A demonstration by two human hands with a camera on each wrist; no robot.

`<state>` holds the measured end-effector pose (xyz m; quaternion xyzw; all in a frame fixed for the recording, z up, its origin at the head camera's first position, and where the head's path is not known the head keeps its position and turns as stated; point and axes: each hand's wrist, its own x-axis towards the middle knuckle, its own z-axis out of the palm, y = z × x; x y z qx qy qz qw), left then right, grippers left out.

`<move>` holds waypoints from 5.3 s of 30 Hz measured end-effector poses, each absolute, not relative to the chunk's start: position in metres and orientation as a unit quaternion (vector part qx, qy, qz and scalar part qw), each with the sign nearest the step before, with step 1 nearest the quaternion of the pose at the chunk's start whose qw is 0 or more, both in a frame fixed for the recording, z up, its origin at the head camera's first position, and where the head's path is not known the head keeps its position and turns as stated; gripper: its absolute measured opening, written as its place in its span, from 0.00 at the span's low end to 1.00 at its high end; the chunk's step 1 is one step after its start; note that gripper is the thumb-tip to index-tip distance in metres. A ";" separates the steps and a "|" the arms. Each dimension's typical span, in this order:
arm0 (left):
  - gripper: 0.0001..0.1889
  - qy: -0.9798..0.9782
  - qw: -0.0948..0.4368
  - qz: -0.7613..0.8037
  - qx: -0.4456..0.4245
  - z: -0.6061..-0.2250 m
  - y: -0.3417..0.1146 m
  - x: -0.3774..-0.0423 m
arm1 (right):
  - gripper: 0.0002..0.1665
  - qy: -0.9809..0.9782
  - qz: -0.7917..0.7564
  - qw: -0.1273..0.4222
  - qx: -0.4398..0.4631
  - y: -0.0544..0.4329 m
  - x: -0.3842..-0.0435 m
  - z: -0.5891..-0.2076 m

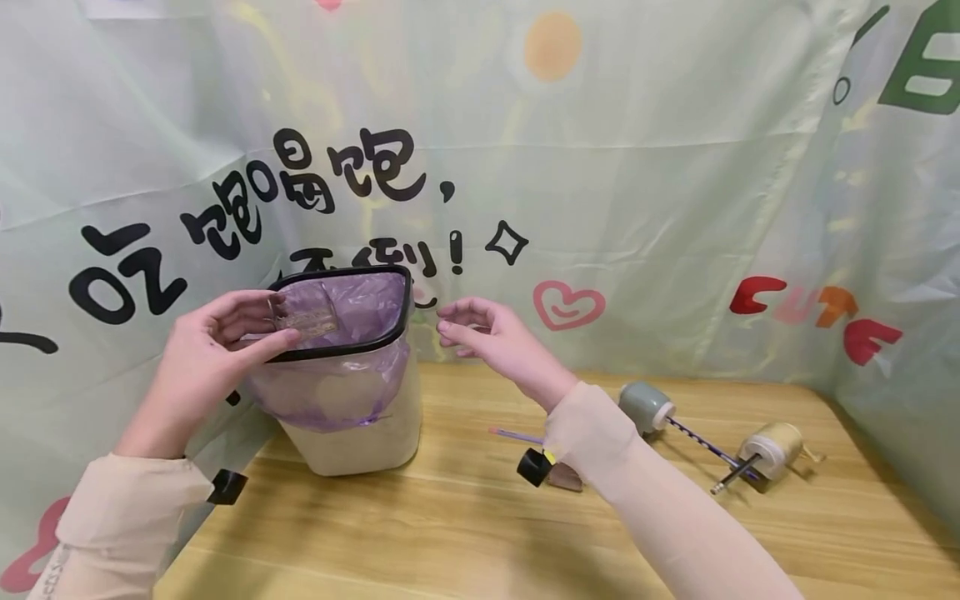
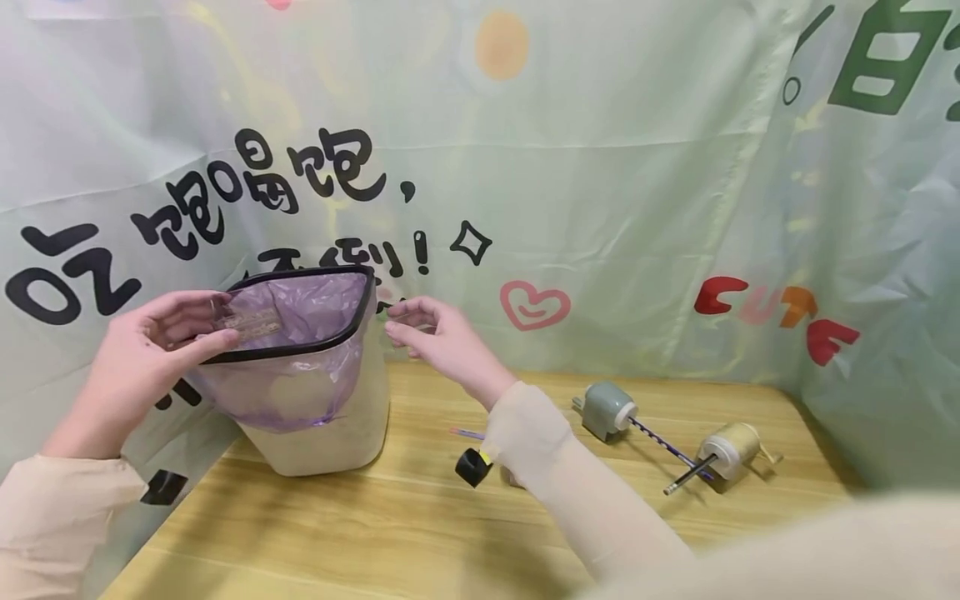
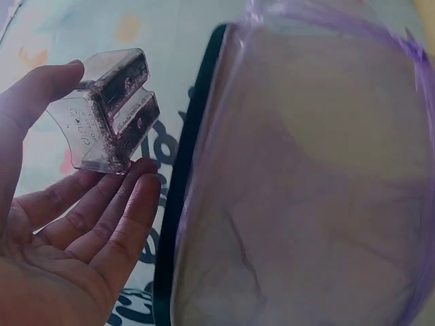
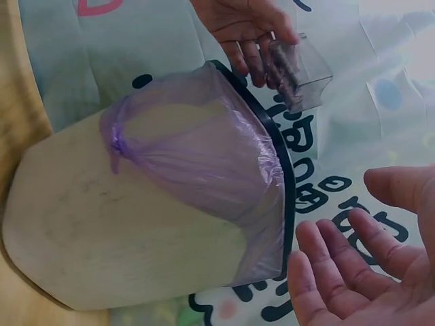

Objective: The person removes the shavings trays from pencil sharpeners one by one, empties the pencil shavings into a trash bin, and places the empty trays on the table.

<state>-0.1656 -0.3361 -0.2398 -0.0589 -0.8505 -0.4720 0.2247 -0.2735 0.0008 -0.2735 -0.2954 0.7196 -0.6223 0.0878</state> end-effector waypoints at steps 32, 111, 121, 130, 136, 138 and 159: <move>0.33 -0.923 0.204 -0.327 -0.001 -0.224 -0.381 -0.203 | 0.26 0.831 -0.425 -0.015 -0.359 -0.043 -0.281 -0.257; 0.37 -0.972 0.161 -0.158 -0.060 -0.202 -0.373 -0.245 | 0.31 0.889 -0.261 -0.133 -0.353 -0.066 -0.266 -0.253; 0.37 -0.967 0.194 -0.135 -0.095 -0.199 -0.372 -0.244 | 0.32 0.887 -0.264 -0.136 -0.353 -0.069 -0.265 -0.252; 0.34 -0.954 0.236 -0.069 -0.173 -0.203 -0.364 -0.249 | 0.31 0.891 -0.245 -0.145 -0.354 -0.069 -0.264 -0.253; 0.34 -0.945 0.250 -0.052 -0.205 -0.204 -0.357 -0.248 | 0.30 0.893 -0.234 -0.148 -0.356 -0.068 -0.263 -0.253; 0.34 -0.943 0.253 -0.052 -0.209 -0.204 -0.356 -0.247 | 0.29 0.893 -0.233 -0.148 -0.357 -0.068 -0.263 -0.253; 0.36 -0.916 0.290 -0.004 -0.279 -0.205 -0.355 -0.246 | 0.28 0.896 -0.219 -0.153 -0.355 -0.070 -0.260 -0.250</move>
